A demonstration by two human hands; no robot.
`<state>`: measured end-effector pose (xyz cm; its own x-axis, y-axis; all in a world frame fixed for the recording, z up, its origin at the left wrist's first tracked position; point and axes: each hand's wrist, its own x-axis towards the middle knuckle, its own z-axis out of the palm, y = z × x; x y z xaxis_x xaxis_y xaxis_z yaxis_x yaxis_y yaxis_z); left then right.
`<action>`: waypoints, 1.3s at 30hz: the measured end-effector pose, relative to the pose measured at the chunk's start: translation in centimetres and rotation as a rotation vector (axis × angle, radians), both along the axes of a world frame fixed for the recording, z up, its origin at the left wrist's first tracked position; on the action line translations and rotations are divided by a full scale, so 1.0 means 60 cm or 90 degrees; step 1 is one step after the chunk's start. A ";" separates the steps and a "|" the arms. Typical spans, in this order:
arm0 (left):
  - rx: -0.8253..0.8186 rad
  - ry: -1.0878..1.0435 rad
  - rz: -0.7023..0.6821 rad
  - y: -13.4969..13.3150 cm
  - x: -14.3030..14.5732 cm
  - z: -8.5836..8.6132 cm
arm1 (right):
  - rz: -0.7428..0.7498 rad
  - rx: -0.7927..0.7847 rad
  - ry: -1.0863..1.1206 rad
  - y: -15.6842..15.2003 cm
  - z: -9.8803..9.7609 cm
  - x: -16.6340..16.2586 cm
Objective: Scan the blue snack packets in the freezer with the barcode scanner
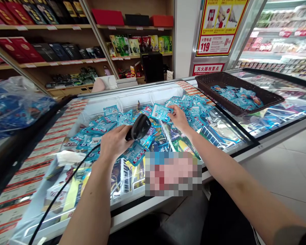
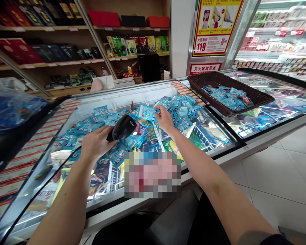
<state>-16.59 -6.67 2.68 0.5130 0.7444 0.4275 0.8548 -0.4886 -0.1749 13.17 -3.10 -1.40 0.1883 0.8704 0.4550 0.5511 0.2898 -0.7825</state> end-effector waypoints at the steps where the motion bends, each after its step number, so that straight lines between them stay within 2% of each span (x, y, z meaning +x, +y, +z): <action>1: -0.005 0.001 -0.002 -0.001 0.001 0.001 | -0.004 0.000 -0.006 0.000 -0.001 0.000; 9: -0.046 0.016 -0.036 -0.004 0.007 0.012 | -0.028 -0.014 -0.071 0.002 -0.005 -0.001; 22: -0.064 0.029 -0.037 -0.004 0.007 0.012 | -0.018 -0.017 -0.033 -0.010 0.004 -0.005; 30: -0.075 0.029 -0.021 -0.007 0.010 0.013 | -0.019 -0.011 -0.024 -0.005 -0.001 -0.003; 34: -0.050 0.017 0.004 -0.004 0.006 0.009 | -0.024 0.014 -0.012 -0.015 0.008 -0.002; 39: -0.031 -0.003 0.067 -0.001 -0.001 0.005 | -0.094 0.044 -0.093 -0.028 0.023 0.011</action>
<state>-16.65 -6.73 2.97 0.4281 0.8144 0.3918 0.9030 -0.4033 -0.1483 13.82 -4.77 -0.01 0.2393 0.8041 0.5443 0.6978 0.2474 -0.6722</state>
